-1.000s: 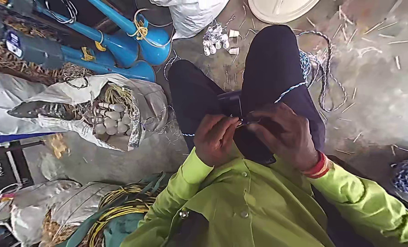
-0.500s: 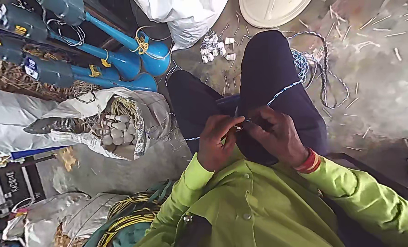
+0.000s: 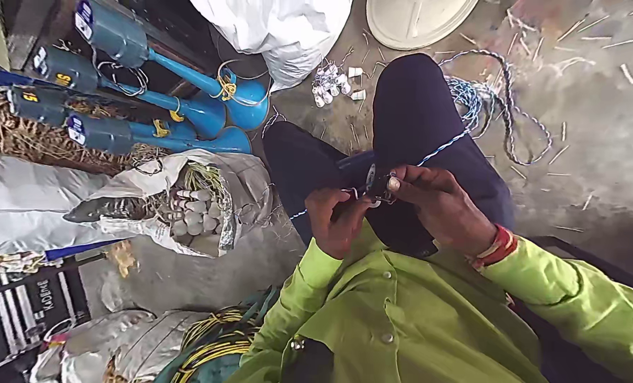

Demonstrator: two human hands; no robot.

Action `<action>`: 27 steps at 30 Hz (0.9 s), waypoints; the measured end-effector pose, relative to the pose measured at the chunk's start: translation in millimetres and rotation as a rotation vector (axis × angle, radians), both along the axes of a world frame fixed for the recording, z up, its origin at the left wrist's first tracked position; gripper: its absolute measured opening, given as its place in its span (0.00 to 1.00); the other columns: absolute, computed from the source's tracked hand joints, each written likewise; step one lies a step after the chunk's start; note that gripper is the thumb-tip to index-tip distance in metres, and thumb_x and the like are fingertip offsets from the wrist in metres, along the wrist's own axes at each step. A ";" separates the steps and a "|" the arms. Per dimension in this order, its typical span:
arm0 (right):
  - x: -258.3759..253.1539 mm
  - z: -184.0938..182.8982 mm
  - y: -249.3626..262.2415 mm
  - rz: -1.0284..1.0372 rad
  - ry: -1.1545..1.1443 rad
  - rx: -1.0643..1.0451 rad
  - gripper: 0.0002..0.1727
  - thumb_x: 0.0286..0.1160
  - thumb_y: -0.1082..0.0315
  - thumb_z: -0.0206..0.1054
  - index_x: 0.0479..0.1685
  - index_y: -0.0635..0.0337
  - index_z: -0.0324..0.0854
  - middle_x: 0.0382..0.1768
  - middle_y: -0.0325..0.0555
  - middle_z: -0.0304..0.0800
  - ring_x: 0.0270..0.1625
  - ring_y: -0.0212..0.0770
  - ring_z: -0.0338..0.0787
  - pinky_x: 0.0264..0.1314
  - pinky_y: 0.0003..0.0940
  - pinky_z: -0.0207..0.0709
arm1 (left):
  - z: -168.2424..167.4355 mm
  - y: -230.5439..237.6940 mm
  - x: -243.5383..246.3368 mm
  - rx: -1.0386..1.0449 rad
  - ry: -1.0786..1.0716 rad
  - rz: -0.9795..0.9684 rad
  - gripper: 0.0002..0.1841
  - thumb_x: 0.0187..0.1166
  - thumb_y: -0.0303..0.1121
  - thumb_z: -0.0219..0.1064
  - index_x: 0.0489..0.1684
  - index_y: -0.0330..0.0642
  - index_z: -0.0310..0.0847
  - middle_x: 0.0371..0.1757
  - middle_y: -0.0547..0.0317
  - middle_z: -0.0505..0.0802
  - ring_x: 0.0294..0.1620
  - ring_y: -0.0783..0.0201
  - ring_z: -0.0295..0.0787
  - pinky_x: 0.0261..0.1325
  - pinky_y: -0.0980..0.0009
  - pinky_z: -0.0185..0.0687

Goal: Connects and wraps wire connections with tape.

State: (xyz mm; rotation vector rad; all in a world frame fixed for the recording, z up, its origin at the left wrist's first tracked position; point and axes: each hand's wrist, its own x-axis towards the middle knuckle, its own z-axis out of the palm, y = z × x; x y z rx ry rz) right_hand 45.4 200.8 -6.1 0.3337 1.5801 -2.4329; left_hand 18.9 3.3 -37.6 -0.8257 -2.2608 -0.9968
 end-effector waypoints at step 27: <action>-12.4 -16.2 -11.7 0.049 0.687 1.249 0.07 0.80 0.72 0.63 0.45 0.67 0.84 0.41 0.57 0.91 0.51 0.59 0.92 0.77 0.65 0.71 | 38.4 7.9 -0.4 1.148 -1.741 0.059 0.10 0.73 0.28 0.66 0.48 0.44 0.89 0.46 0.58 0.94 0.47 0.64 0.91 0.54 0.66 0.87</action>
